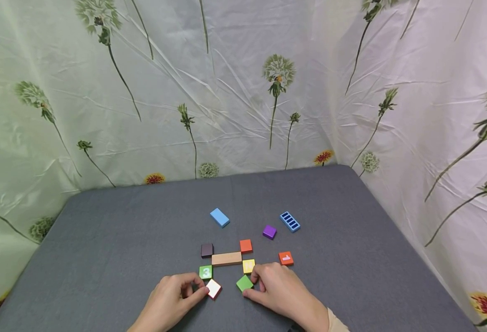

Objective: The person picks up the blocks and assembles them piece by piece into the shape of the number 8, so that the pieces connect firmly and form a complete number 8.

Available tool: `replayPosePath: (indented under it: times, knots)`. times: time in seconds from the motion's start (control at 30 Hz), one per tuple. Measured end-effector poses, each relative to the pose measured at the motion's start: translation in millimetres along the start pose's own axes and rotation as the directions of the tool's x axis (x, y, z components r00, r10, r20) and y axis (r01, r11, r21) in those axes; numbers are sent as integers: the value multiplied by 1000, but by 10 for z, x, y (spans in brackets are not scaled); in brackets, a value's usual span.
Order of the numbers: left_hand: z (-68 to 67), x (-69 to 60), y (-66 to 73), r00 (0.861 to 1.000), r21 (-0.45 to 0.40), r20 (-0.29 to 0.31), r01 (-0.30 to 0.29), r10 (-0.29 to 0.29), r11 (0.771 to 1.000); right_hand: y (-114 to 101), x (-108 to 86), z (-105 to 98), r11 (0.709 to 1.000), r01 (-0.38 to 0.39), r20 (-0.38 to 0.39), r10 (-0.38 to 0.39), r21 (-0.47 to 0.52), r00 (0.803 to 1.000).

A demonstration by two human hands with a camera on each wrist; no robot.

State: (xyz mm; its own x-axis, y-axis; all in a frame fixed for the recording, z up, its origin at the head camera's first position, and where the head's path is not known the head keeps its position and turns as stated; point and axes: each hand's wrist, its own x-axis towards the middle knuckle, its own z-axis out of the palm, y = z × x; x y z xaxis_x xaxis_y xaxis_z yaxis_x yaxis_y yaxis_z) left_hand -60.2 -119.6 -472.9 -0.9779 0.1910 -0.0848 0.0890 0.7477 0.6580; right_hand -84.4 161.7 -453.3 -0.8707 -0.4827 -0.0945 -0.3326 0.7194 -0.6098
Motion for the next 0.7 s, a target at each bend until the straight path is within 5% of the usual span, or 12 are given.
replayPosePath:
  times: [0.7]
  knots:
    - [-9, 1, 16, 1000, 7, 2, 10, -10, 1000, 7, 5, 1, 1000, -4, -18, 4, -20, 1000]
